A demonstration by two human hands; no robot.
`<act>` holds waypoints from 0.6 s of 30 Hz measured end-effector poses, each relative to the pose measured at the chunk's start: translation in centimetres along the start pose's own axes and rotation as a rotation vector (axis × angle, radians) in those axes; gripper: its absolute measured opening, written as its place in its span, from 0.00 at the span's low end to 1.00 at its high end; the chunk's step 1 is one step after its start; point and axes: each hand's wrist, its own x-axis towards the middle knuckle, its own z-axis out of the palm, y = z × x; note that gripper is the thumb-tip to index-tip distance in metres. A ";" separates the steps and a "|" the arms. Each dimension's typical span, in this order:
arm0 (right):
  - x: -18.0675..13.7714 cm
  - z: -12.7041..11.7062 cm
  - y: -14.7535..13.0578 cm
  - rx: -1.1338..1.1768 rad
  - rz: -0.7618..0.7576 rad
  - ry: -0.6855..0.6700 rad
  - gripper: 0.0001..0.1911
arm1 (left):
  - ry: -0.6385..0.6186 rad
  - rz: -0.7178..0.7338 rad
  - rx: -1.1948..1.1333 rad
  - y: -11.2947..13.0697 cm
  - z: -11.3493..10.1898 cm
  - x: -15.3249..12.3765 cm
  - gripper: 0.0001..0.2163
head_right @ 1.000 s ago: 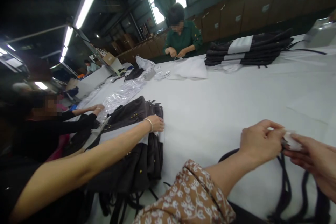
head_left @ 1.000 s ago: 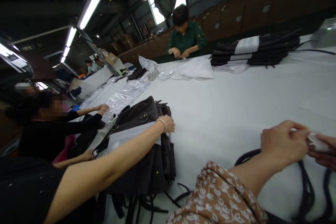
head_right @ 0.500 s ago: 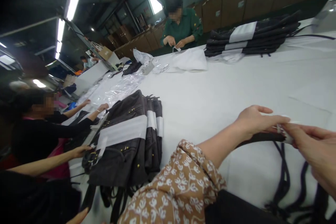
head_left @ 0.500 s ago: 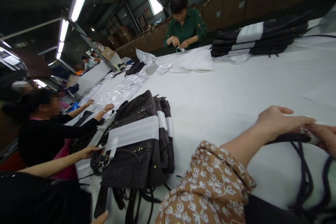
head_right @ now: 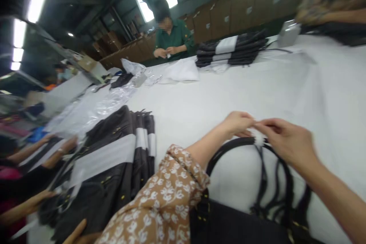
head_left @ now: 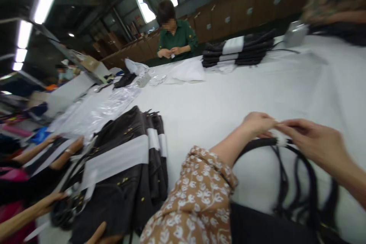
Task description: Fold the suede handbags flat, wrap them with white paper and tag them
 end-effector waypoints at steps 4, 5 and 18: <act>-1.0 -1.5 -2.3 0.154 -0.111 -0.184 0.21 | 0.187 0.111 -0.001 -1.4 0.4 1.2 0.07; -1.2 -1.5 -2.3 0.146 -0.142 -0.195 0.17 | 0.214 0.139 -0.019 -1.7 0.4 1.6 0.07; -1.8 1.2 0.5 0.070 -0.174 -0.467 0.13 | 0.356 0.204 -0.111 -3.8 0.3 4.5 0.05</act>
